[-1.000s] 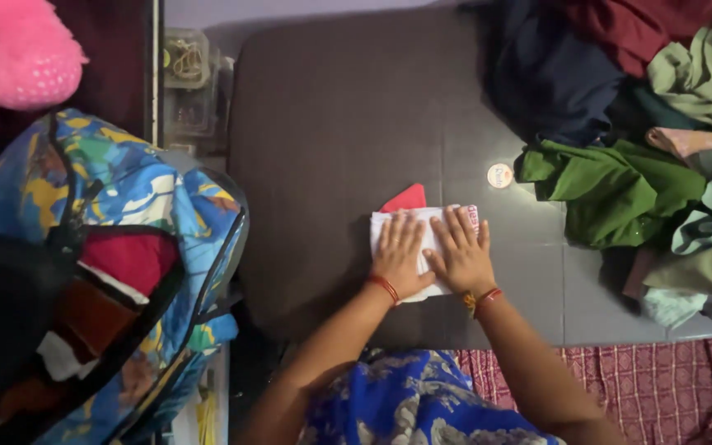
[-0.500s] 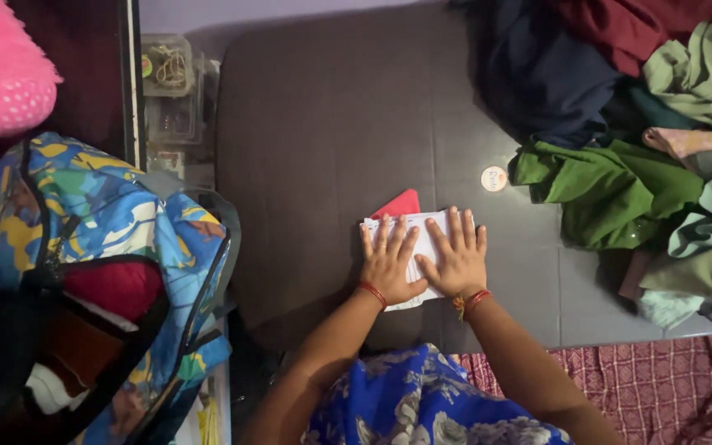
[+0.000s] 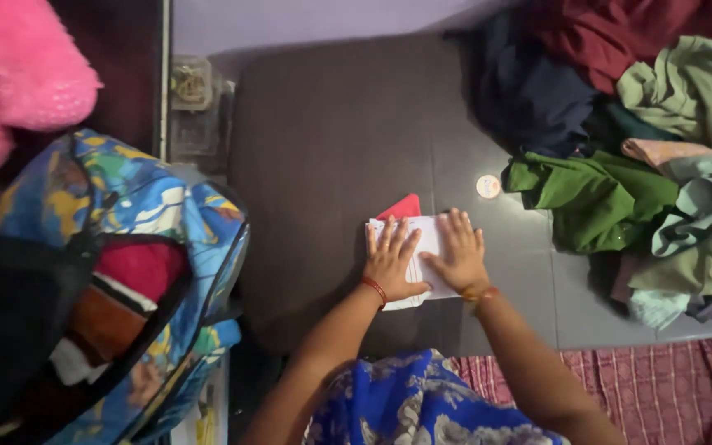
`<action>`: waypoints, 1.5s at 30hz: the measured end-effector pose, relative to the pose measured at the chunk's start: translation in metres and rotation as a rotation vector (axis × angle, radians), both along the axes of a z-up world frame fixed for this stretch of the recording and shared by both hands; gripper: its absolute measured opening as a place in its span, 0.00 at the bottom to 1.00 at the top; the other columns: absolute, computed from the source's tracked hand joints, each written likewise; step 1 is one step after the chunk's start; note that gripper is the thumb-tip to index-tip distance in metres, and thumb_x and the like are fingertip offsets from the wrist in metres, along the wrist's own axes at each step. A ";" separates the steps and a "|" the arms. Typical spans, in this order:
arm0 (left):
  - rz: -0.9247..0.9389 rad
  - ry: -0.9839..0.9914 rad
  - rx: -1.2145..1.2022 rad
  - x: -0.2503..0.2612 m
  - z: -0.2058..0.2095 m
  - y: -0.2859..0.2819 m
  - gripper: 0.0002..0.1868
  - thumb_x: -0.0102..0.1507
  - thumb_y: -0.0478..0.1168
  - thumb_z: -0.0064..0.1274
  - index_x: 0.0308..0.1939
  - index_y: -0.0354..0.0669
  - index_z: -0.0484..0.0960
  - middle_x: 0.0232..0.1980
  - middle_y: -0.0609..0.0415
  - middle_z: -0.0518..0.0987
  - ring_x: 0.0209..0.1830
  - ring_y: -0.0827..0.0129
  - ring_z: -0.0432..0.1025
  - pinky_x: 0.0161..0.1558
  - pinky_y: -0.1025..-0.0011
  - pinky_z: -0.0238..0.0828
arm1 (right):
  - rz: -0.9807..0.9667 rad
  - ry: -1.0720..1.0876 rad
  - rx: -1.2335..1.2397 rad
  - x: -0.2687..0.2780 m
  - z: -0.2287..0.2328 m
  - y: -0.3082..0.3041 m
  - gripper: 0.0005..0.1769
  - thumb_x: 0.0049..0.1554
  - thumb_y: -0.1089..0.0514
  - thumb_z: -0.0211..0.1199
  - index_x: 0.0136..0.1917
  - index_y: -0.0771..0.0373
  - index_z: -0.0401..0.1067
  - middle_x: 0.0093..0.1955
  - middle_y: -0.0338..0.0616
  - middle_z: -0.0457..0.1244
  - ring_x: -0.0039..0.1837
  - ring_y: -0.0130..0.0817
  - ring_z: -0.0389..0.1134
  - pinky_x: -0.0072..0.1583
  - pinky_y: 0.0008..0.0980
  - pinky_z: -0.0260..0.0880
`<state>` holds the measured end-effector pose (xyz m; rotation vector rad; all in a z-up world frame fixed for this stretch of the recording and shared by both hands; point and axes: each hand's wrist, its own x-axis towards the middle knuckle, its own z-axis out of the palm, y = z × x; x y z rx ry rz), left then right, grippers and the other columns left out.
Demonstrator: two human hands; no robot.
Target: The person folds a white and red shirt and places it into a patterned bag. Then, the person folds a dark blue garment on a table, smoothing and aligning the fabric before folding it into a compact rectangle.
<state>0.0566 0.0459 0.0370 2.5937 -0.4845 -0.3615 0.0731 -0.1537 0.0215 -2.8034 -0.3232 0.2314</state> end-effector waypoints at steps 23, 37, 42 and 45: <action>1.090 1.038 -1.664 -0.070 0.013 0.059 0.48 0.61 0.77 0.34 0.69 0.43 0.70 0.57 0.41 0.79 0.50 0.52 0.78 0.51 0.52 0.72 | 0.242 -0.032 0.473 -0.028 0.191 0.074 0.22 0.41 0.57 0.73 0.52 0.59 0.78 0.47 0.45 0.66 0.49 0.44 0.68 0.52 0.42 0.65; 0.851 0.336 -2.293 -0.084 0.198 0.086 0.44 0.67 0.73 0.35 0.68 0.40 0.72 0.65 0.47 0.78 0.64 0.59 0.73 0.68 0.62 0.71 | 0.073 0.515 1.322 -0.058 0.192 0.012 0.24 0.56 0.54 0.60 0.65 0.58 0.68 0.65 0.44 0.65 0.61 0.34 0.65 0.54 0.36 0.65; -0.034 0.456 -2.669 -0.086 0.085 0.061 0.40 0.75 0.67 0.27 0.59 0.30 0.73 0.59 0.40 0.78 0.61 0.52 0.74 0.69 0.54 0.71 | 0.081 -0.031 0.867 -0.015 0.218 0.044 0.26 0.68 0.45 0.36 0.59 0.60 0.72 0.61 0.39 0.69 0.50 0.27 0.66 0.53 0.29 0.65; 0.362 0.451 -2.445 -0.083 0.132 0.042 0.45 0.76 0.76 0.34 0.60 0.33 0.75 0.56 0.46 0.80 0.57 0.61 0.76 0.62 0.61 0.75 | 0.070 0.014 0.927 -0.008 0.230 0.056 0.26 0.68 0.45 0.36 0.60 0.60 0.71 0.61 0.40 0.69 0.51 0.28 0.66 0.54 0.30 0.65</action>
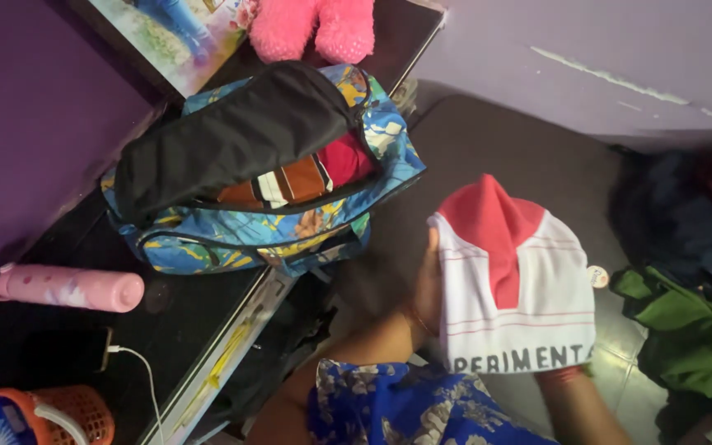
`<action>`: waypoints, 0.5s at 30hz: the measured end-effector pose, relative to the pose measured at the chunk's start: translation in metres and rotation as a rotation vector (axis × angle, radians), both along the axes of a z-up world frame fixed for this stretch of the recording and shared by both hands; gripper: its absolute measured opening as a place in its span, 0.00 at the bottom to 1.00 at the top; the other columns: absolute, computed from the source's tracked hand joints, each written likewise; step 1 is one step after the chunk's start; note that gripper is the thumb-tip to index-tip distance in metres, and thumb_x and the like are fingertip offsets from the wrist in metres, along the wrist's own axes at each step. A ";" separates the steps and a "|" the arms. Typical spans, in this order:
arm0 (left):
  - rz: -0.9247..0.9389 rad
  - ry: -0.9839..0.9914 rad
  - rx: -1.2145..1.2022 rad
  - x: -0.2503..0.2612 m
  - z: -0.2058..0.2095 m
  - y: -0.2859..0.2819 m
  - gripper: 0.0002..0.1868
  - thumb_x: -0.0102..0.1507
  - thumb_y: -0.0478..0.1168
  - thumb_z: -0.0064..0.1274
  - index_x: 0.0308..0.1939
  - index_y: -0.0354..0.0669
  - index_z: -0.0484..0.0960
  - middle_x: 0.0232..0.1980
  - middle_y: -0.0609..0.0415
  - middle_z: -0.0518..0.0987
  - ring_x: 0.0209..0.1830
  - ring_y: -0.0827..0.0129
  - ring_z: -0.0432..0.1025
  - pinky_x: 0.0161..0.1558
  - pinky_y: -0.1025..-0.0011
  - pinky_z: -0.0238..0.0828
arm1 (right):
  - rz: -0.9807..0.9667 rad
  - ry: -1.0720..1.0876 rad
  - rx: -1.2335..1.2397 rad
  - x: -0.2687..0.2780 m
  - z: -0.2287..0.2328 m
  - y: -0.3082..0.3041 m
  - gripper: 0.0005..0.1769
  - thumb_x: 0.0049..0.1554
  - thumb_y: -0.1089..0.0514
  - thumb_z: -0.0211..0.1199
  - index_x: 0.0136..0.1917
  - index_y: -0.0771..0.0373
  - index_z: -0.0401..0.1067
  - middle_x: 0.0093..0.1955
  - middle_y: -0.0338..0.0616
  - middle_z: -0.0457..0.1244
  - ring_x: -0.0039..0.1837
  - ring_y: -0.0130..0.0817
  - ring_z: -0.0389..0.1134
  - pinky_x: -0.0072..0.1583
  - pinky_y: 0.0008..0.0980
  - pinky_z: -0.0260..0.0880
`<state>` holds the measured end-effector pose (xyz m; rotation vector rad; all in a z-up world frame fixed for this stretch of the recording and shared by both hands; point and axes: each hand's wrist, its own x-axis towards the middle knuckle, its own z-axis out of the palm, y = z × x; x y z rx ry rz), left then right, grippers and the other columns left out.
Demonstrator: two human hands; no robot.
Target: The person folds a white and red shirt and places it into a patterned bag. Then, the person folds a dark blue garment on a table, smoothing and aligning the fabric before folding it into a compact rectangle.
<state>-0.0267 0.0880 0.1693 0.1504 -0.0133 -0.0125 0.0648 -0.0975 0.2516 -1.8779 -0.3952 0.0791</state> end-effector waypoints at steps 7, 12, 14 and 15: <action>-0.036 0.444 0.357 0.003 0.048 0.023 0.38 0.71 0.71 0.41 0.64 0.39 0.76 0.56 0.52 0.80 0.55 0.68 0.74 0.61 0.65 0.70 | 0.110 0.127 0.137 0.013 0.019 0.051 0.26 0.67 0.44 0.38 0.61 0.61 0.70 0.61 0.41 0.69 0.53 0.30 0.67 0.55 0.31 0.66; 0.195 0.364 1.329 -0.006 0.088 0.059 0.28 0.70 0.59 0.45 0.56 0.36 0.78 0.54 0.43 0.81 0.55 0.63 0.74 0.57 0.66 0.70 | 0.239 0.226 0.235 0.021 0.027 0.109 0.26 0.66 0.44 0.40 0.62 0.62 0.70 0.62 0.42 0.69 0.54 0.32 0.67 0.56 0.33 0.66; 0.224 0.390 1.755 -0.014 0.120 0.085 0.26 0.71 0.59 0.46 0.49 0.36 0.81 0.51 0.41 0.81 0.52 0.58 0.75 0.56 0.65 0.70 | 0.273 0.266 0.280 0.028 0.014 0.137 0.26 0.66 0.44 0.40 0.63 0.62 0.69 0.62 0.43 0.69 0.54 0.32 0.67 0.57 0.33 0.66; 0.225 0.408 2.170 -0.019 0.134 0.096 0.26 0.72 0.58 0.47 0.42 0.37 0.83 0.48 0.40 0.82 0.50 0.54 0.76 0.54 0.63 0.71 | 0.287 0.291 0.297 0.030 0.007 0.150 0.26 0.66 0.44 0.40 0.63 0.62 0.69 0.62 0.43 0.69 0.55 0.33 0.67 0.57 0.33 0.66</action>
